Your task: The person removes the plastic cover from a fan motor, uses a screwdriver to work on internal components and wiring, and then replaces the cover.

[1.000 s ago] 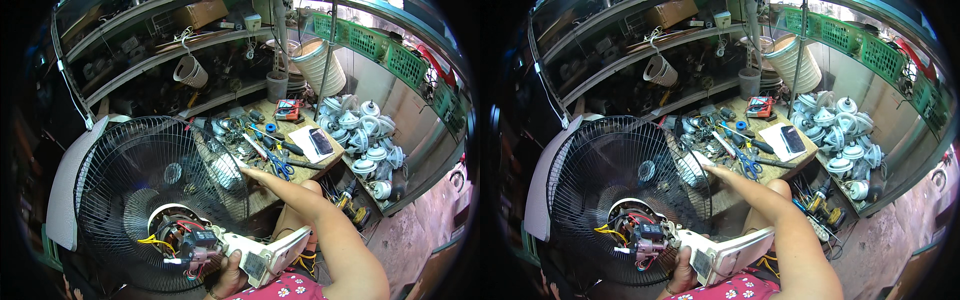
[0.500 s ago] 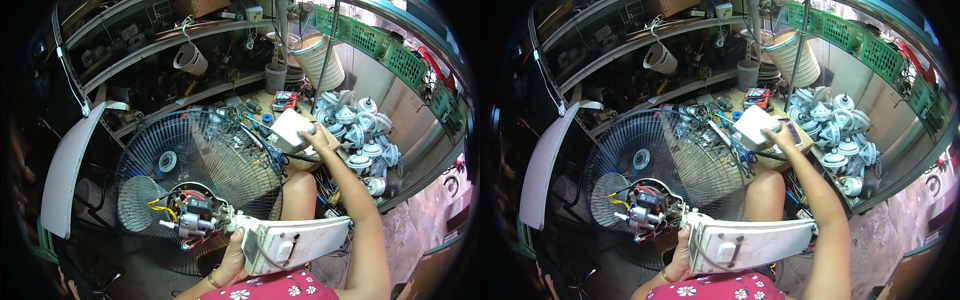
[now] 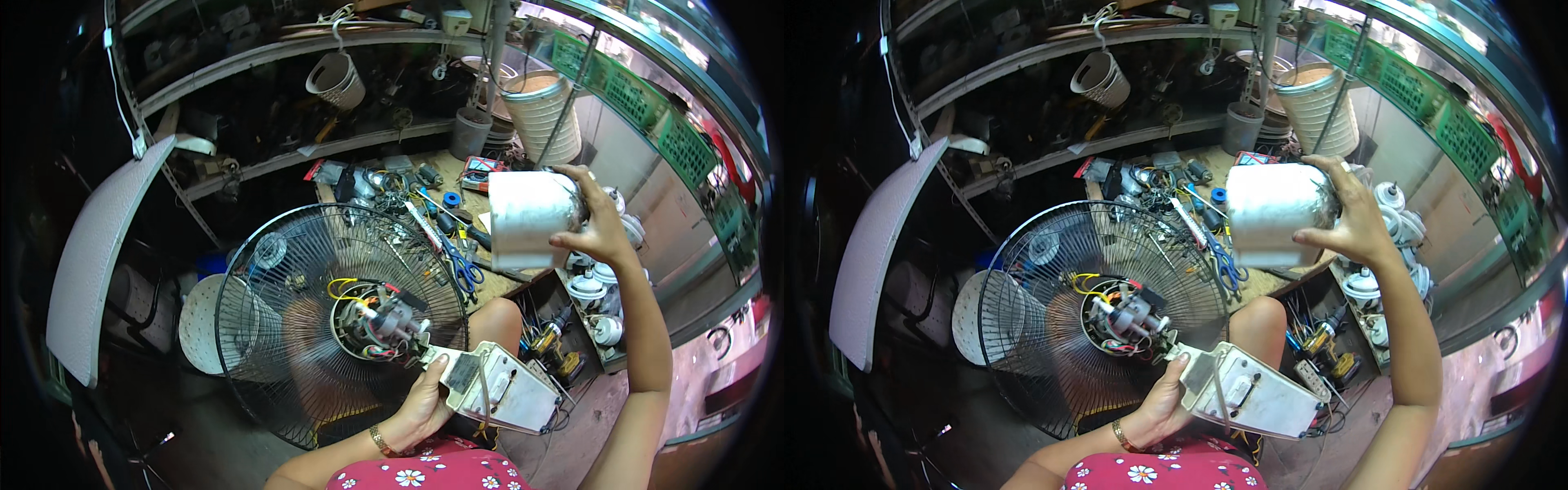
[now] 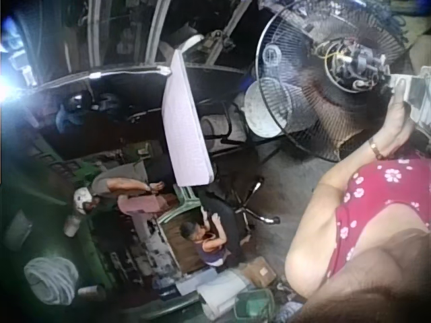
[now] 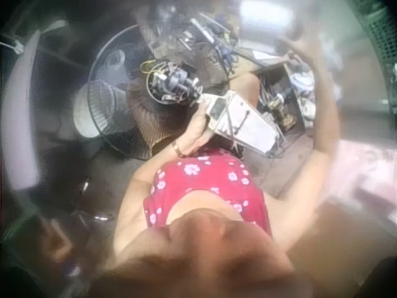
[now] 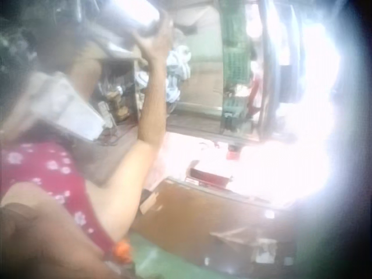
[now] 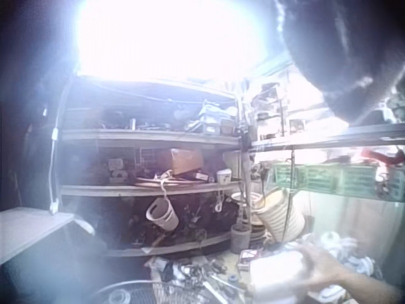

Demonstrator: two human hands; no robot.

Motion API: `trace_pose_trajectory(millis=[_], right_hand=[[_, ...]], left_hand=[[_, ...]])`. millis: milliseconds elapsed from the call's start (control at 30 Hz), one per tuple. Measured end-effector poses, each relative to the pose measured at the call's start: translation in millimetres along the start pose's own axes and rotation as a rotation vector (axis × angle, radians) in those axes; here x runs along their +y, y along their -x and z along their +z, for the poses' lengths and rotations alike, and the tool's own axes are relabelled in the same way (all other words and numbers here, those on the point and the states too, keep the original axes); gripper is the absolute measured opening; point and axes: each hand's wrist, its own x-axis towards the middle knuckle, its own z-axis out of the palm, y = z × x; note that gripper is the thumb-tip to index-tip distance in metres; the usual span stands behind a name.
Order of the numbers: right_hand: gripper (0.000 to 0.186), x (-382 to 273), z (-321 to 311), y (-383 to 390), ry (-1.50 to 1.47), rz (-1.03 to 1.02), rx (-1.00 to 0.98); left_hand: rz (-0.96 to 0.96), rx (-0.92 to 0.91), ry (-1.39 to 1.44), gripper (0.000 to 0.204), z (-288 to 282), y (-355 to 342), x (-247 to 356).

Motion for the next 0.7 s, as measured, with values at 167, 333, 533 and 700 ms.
trace_pose_trajectory(millis=[167,333,533,700], right_hand=[[0.085,-72.1,8.3,-51.7,-0.121,-0.396,-0.116],[0.083,-110.9,32.0,-82.4,-0.183,-0.533,-0.276],[0.085,-134.7,59.8,-147.0,-0.133,-0.67,-0.489],[0.087,-132.6,74.7,-178.7,-0.285,-0.545,-0.534]], left_hand=[[0.053,0.101,0.033,0.042,2.0,-1.8,9.3],[0.017,0.003,0.023,0.046,-7.8,-6.2,16.1],[-0.277,-0.125,-0.169,0.062,-25.1,21.0,42.3],[-0.197,-0.206,-1.257,0.066,-13.9,86.1,97.3]])
